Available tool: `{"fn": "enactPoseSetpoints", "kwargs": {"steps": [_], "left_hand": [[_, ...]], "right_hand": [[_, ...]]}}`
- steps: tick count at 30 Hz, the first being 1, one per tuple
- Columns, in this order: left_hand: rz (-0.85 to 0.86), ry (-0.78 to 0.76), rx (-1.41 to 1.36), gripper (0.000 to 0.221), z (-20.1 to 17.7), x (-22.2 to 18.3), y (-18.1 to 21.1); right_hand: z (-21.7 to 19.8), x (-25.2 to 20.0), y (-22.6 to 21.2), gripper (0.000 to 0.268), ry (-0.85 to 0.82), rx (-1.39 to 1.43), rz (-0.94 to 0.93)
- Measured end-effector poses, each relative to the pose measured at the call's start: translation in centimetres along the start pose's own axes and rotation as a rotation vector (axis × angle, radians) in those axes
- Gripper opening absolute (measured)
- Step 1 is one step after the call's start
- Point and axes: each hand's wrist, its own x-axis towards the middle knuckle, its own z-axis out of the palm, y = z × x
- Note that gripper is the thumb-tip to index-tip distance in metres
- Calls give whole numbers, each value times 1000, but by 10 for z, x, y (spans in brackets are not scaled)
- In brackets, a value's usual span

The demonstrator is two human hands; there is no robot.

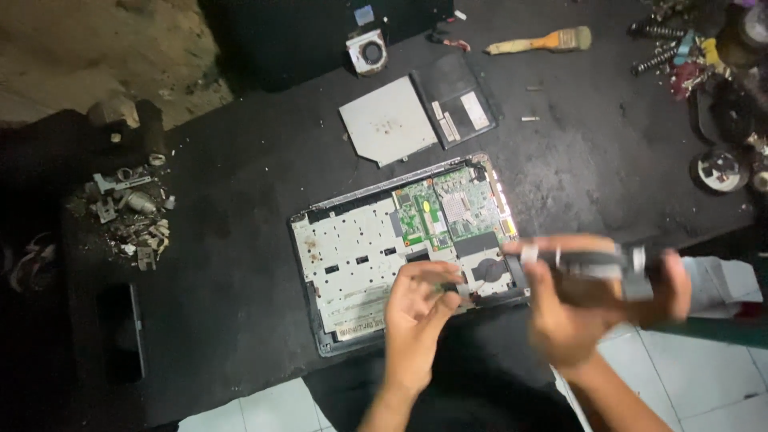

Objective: Disassembling a laptop by removing screws and internal components using a screwdriver on a repair bench.

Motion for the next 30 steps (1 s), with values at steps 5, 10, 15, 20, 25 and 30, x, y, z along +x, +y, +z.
{"fn": "enactPoseSetpoints", "kwargs": {"steps": [5,10,15,20,25,30], "left_hand": [[205,-315,1106,42,-5,44,31],[156,-498,1411,67,-2,61,23],[308,-438,1421,65,-17,63,-4],[331,-420,1408,63,-17,62,-4],[403,-426,1486,69,-28,65,-18],[430,-415,1492,69,-28,65,-18]], "right_hand": [[65,28,48,83,-350,592,78],[114,-1,92,80,-465,507,78],[125,-20,112,69,-489,350,-2],[124,-24,119,70,-505,338,-4],[110,-4,95,75,-576,412,-101],[110,-11,103,62,-589,301,-120]]}}
